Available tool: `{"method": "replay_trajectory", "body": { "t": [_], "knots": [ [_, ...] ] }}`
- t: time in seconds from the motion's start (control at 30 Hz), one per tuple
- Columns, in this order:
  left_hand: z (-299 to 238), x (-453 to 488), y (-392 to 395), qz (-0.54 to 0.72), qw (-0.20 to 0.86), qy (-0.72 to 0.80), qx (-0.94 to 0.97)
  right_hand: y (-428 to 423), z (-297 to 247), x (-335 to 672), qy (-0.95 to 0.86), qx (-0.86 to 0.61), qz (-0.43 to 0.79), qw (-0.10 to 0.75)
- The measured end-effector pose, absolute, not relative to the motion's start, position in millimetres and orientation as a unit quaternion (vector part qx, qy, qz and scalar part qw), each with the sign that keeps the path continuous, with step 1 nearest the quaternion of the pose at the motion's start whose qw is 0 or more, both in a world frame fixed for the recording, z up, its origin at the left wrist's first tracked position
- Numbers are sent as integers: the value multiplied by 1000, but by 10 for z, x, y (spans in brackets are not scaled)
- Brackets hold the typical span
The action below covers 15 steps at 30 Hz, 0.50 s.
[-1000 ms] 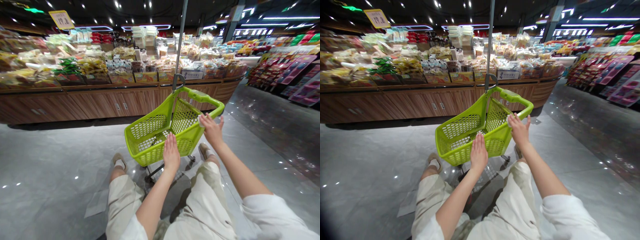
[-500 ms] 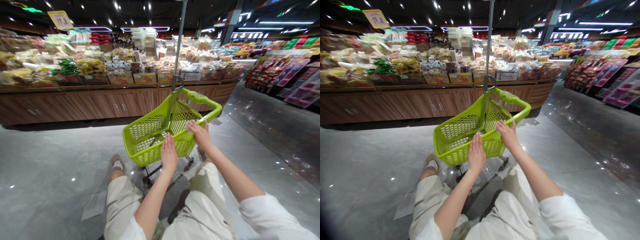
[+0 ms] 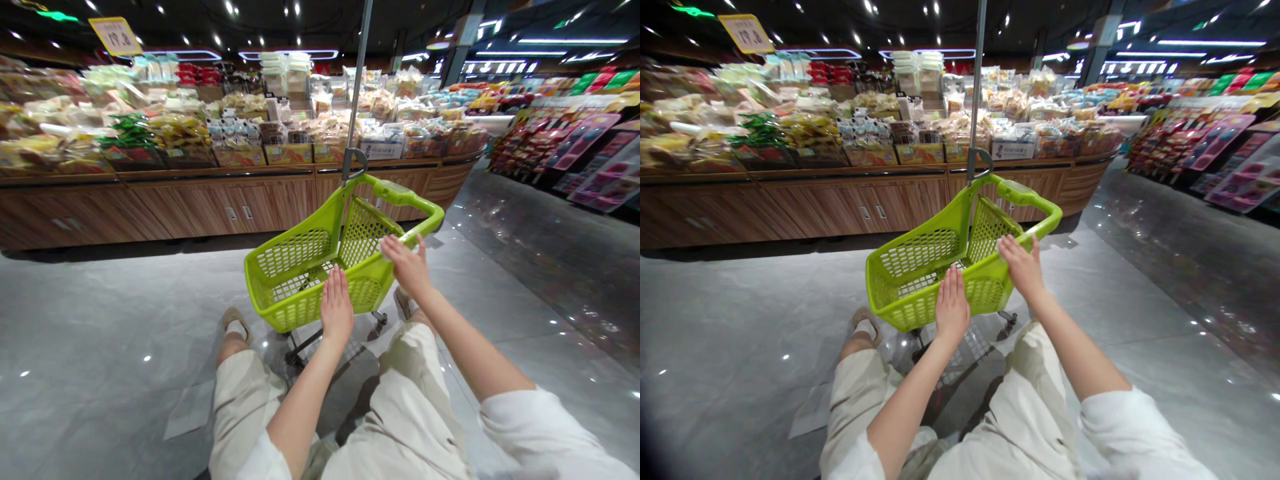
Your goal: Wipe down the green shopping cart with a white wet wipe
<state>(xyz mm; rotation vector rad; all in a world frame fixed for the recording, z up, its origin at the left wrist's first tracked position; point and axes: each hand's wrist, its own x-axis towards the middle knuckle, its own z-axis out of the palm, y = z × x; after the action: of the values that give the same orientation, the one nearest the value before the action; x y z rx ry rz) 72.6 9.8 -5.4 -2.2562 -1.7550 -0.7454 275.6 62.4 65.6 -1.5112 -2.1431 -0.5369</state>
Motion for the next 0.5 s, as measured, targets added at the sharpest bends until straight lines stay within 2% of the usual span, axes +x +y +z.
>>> {"method": "replay_trajectory", "body": {
  "t": [0.13, 0.33, 0.4, 0.5],
  "knots": [
    [-63, 759, 93, -259, 89, -598, -754, 666, 746, 2833, -686, -639, -220, 270],
    [-85, 770, 105, -254, 101, -604, -749, 346, 359, 1992, -840, -486, -150, 189],
    [-73, 743, 103, -252, 101, -602, -751, 403, 446, 2190, -850, -472, -151, 180],
    [-56, 717, 97, -251, 95, -597, -756, 609, 720, 2760, -763, -573, -195, 227]
  ]
}}
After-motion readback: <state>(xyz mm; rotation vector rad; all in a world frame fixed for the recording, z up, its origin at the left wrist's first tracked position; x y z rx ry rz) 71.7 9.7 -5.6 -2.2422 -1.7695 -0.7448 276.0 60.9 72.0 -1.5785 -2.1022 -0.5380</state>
